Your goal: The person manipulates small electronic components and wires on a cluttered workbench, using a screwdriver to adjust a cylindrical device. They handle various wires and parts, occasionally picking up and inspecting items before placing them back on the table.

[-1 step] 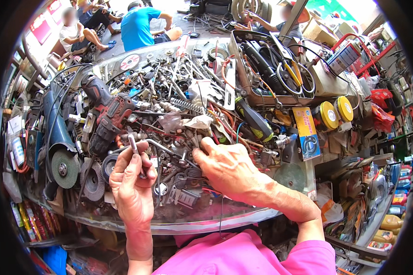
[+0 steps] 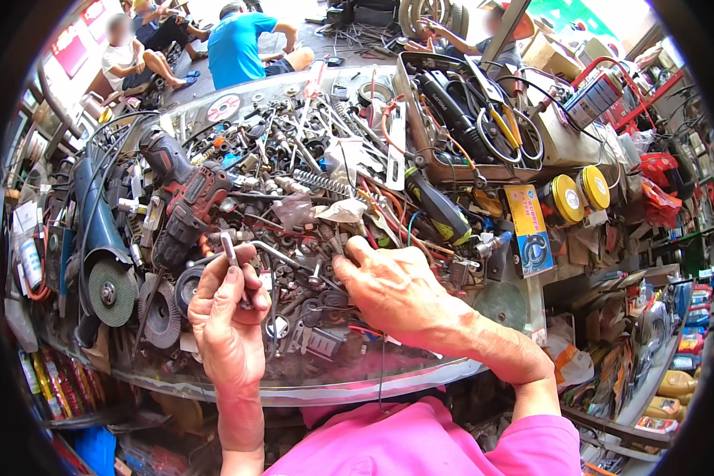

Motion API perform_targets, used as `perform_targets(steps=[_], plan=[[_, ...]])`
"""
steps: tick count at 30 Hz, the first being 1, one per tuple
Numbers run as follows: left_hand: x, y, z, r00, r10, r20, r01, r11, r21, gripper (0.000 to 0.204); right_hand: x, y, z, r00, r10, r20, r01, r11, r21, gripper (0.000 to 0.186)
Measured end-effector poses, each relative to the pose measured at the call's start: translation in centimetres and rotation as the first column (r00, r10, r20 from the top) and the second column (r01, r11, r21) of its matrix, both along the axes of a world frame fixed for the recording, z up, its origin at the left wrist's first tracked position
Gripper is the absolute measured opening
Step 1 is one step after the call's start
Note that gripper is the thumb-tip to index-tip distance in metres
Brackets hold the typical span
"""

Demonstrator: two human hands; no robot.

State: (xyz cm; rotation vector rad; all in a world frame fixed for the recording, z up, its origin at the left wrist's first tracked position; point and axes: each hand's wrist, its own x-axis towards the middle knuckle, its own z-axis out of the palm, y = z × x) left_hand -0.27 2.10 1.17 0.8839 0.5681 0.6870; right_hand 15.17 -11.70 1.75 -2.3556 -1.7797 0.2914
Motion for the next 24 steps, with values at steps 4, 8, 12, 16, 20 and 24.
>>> perform_targets(steps=[4, 8, 12, 16, 20, 24], plan=[[0.0, 0.2, -0.1, 1.0, -0.003, 0.0, 0.003, 1.0, 0.008, 0.025, 0.4, 0.0, 0.6, 0.999, 0.002, -0.036, -0.005, 0.996, -0.085, 0.04], [0.1, 0.2, -0.3, 1.0, -0.01, -0.027, 0.01, 1.0, 0.007, 0.025, 0.1, -0.2, 0.4, 0.999, -0.009, -0.046, 0.008, 0.999, -0.033, 0.035], [0.1, -0.1, 0.0, 0.998, -0.026, -0.059, 0.028, 0.999, 0.033, 0.025, -0.8, 0.2, -0.6, 0.999, 0.05, 0.003, -0.05, 0.998, 0.046, 0.03], [0.2, -0.4, 0.0, 0.992, -0.061, -0.114, 0.069, 0.995, 0.069, 0.023, -1.4, 0.3, -0.8, 0.99, 0.09, 0.112, -0.098, 0.993, 0.064, 0.025], [0.3, -0.6, 0.2, 0.984, -0.093, -0.151, 0.107, 0.991, 0.085, 0.022, -1.7, 0.5, -1.3, 0.989, 0.039, 0.141, -0.047, 0.997, 0.054, 0.019], [0.4, -0.7, 0.3, 0.979, -0.104, -0.174, 0.12, 0.989, 0.087, 0.022, -0.9, -0.1, -1.0, 0.977, -0.137, -0.165, 0.172, 0.959, 0.225, 0.023]])
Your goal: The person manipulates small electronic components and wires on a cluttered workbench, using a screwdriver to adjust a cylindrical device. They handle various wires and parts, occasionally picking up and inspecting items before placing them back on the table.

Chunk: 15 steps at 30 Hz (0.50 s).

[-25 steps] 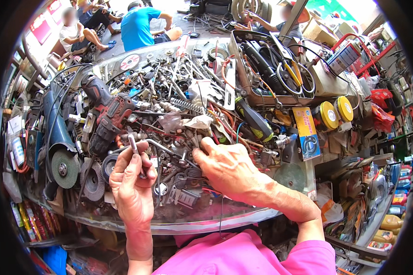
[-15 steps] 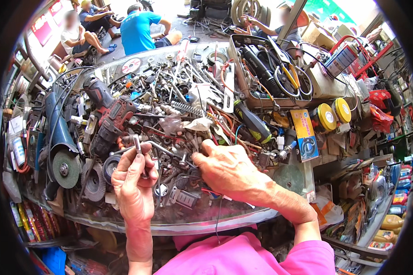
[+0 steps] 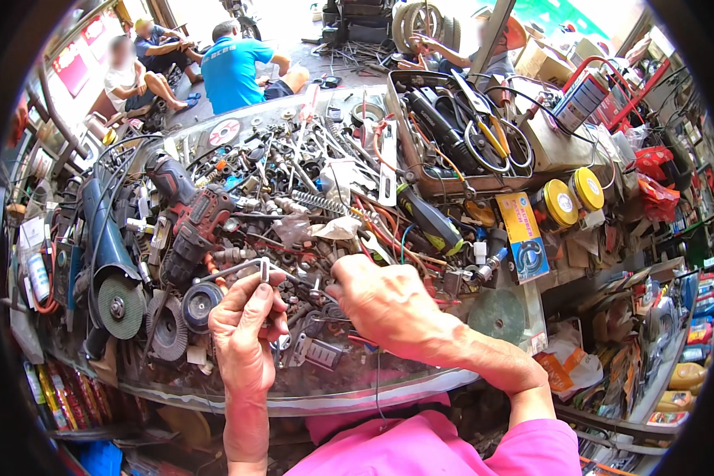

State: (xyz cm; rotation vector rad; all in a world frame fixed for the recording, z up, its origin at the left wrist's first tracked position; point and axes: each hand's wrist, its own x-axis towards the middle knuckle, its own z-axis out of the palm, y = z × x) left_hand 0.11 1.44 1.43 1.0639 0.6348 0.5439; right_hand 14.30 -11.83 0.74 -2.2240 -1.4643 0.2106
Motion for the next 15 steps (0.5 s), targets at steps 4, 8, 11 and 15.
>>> perform_targets(steps=[4, 8, 11, 15], plan=[[0.1, -0.2, -0.1, 0.998, -0.069, -0.011, 0.07, 0.997, 0.019, 0.022, 1.1, -0.9, 2.3, 0.911, -0.083, -0.403, 0.15, 0.979, 0.138, 0.022], [0.1, -0.6, -0.3, 0.987, -0.155, -0.043, 0.158, 0.984, 0.082, 0.022, 1.5, -1.3, 2.0, 0.847, -0.084, -0.526, 0.238, 0.943, 0.233, 0.022], [0.1, -0.5, -0.3, 0.976, -0.198, -0.087, 0.207, 0.973, 0.106, 0.021, 1.8, -1.7, 2.3, 0.766, -0.037, -0.642, 0.202, 0.962, 0.186, 0.021], [0.1, -0.7, -0.7, 0.963, -0.249, -0.106, 0.267, 0.939, 0.216, 0.02, 1.4, -1.5, 3.0, 0.668, -0.059, -0.741, 0.253, 0.955, 0.153, 0.02]])
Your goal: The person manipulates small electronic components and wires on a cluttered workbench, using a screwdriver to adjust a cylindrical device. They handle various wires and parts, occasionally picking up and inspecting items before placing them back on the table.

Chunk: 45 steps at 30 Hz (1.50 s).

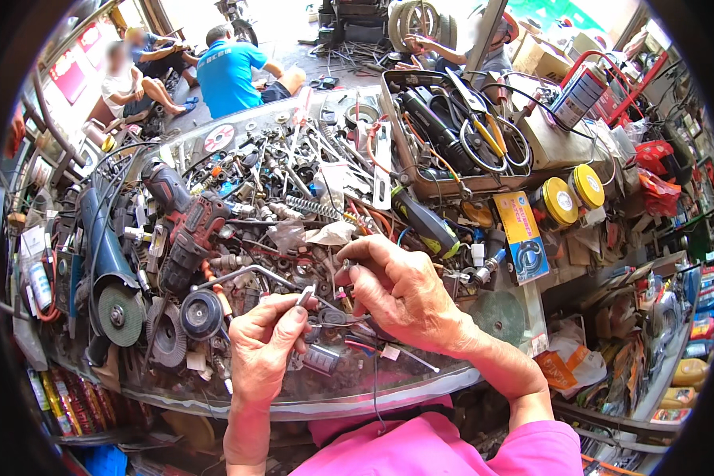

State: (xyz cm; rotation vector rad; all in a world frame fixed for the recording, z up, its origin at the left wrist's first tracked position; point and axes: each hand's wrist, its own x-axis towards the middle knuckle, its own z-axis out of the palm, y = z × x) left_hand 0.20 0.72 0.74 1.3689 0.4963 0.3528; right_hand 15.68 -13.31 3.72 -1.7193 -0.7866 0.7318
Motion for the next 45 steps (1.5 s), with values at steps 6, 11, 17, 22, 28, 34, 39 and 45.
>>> perform_targets(steps=[6, 11, 17, 22, 28, 34, 39, 45], plan=[[-0.1, 0.0, -0.3, 0.999, -0.052, -0.008, 0.052, 0.994, 0.094, 0.019, -0.5, 0.3, -0.6, 0.986, 0.04, -0.161, -0.012, 0.985, 0.174, 0.018], [-0.1, 0.1, -0.2, 0.999, -0.048, 0.025, 0.046, 0.995, 0.085, 0.018, -0.7, 0.4, -2.1, 0.938, 0.184, -0.293, -0.074, 0.934, 0.351, 0.023], [-0.2, 0.2, -0.3, 0.998, -0.046, 0.034, 0.044, 0.997, 0.07, 0.018, -1.4, 0.3, -2.4, 0.879, 0.156, -0.451, 0.032, 0.923, 0.382, 0.026], [-0.2, 0.1, -0.4, 0.997, -0.064, 0.036, 0.061, 0.995, 0.081, 0.019, -1.8, 0.5, -2.1, 0.969, 0.088, -0.232, 0.001, 0.933, 0.359, 0.03], [-0.3, -0.1, -0.6, 0.995, -0.097, 0.038, 0.093, 0.992, 0.079, 0.021, -1.1, 0.1, -2.0, 0.984, 0.13, -0.121, -0.081, 0.935, 0.344, 0.026], [-0.1, 0.3, -0.5, 0.992, -0.12, 0.045, 0.105, 0.959, 0.263, 0.021, 0.0, 0.4, -0.7, 0.941, 0.151, 0.304, -0.233, 0.938, 0.256, 0.025], [0.1, 0.2, -0.4, 0.994, -0.099, 0.051, 0.075, 0.933, 0.353, 0.023, 0.4, -0.2, -0.6, 0.968, 0.221, 0.115, -0.239, 0.955, 0.175, 0.026], [0.0, 0.1, -0.3, 0.994, -0.021, 0.111, -0.032, 0.889, 0.457, 0.026, -0.1, -0.3, -1.1, 0.984, 0.177, -0.015, -0.169, 0.96, 0.223, 0.023]])
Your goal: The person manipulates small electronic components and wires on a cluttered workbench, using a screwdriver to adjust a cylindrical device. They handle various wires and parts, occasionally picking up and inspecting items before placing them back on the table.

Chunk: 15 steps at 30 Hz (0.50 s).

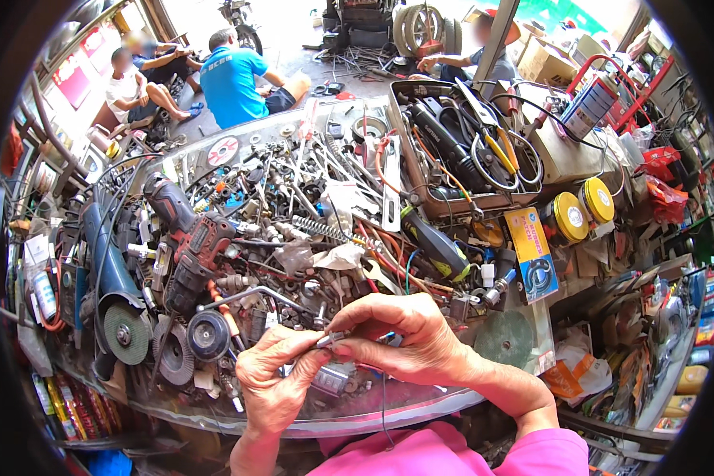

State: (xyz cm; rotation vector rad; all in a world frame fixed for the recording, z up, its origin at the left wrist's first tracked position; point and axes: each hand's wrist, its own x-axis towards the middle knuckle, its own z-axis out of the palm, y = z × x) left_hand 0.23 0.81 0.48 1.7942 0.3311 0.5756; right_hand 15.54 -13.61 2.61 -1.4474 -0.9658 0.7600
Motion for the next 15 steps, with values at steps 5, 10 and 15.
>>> perform_targets(steps=[5, 10, 15], plan=[[0.4, -0.2, 0.3, 0.999, 0.046, 0.022, -0.05, 0.965, 0.256, 0.026, -0.3, -0.1, 0.0, 0.98, -0.054, 0.194, 0.065, 0.997, -0.049, 0.02], [0.2, -0.1, 0.2, 0.996, 0.087, 0.031, -0.091, 0.978, 0.189, 0.02, -0.4, 0.2, 0.2, 0.983, -0.18, -0.016, 0.178, 0.978, -0.111, 0.019], [-0.4, 0.3, 0.6, 0.92, 0.392, 0.015, -0.39, 0.918, -0.073, 0.016, 0.5, 1.3, 0.0, 0.85, -0.176, 0.497, 0.247, 0.966, -0.08, 0.024]])
